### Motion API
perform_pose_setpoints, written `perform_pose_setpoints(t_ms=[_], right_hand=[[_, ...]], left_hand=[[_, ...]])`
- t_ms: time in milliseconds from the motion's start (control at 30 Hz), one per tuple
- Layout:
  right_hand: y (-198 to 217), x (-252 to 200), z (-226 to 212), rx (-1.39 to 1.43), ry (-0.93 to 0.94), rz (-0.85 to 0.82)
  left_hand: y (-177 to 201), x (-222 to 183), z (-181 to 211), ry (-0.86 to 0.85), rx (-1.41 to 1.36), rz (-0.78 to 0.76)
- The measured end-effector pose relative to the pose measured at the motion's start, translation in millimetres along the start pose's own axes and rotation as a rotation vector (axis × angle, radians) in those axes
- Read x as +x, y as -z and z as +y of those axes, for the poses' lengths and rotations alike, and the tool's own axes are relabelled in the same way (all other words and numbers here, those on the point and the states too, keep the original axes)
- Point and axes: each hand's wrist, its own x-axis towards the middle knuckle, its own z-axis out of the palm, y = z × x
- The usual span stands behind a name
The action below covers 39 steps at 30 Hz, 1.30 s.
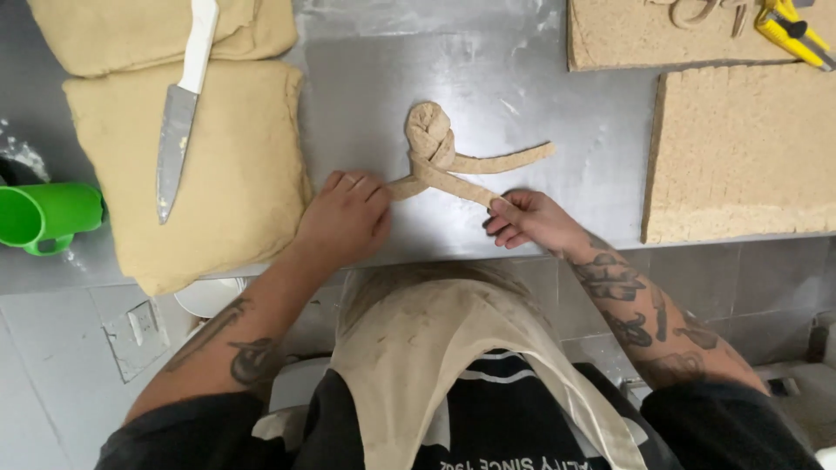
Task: Cutting dough into strips and braiding them into loaves on a stainless steel table.
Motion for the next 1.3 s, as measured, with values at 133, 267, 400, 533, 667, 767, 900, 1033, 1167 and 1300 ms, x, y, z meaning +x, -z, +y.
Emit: perform_pose_setpoints(t_ms=[133, 267, 400, 533, 667, 767, 900, 1033, 1167, 1300], right_hand=[[23.2, 1.9, 5.5, -0.165, -0.023, -0.034], [47.4, 7.4, 8.0, -0.832, 0.420, 0.506], [57.3, 46.2, 15.1, -1.089, 0.774, 0.579], [63.5, 19.9, 7.5, -0.941, 0.596, 0.461], [-32.4, -37.6, -25.8, -0.824, 0.949, 0.281], [-102.7, 7.4, 5.3, -0.975, 1.115, 0.179], [-131.8, 49.8, 28.8, -1.137, 1.174, 0.165], [-132.9, 25.7, -6.8, -1.063, 1.027, 0.034], [-139.0, 13.1, -45.2, -0.725, 0.785, -0.004], [-135.2, 13.2, -52.3, 0.080, 0.288, -0.149]], left_hand=[[-45.3, 74.2, 34.8, 0.123, -0.242, 0.083], [-70.9, 97.2, 48.8, 0.284, 0.030, -0.094], [-65.2, 101.9, 51.3, 0.259, 0.128, -0.340], [-37.0, 126.9, 39.9, 0.475, -0.201, -0.469], [-25.0, 132.9, 22.8, 0.621, -0.511, -0.466], [-33.2, 124.1, 5.3, 0.580, -0.549, -0.447], [-29.8, 43.1, -8.2, 0.453, -0.410, -0.170], [-18.1, -42.1, -11.0, 0.243, 0.095, -0.154], [0.0, -33.3, -7.6, 0.427, -0.351, -0.031], [56.2, -8.0, 53.0, 0.205, -1.061, 0.316]])
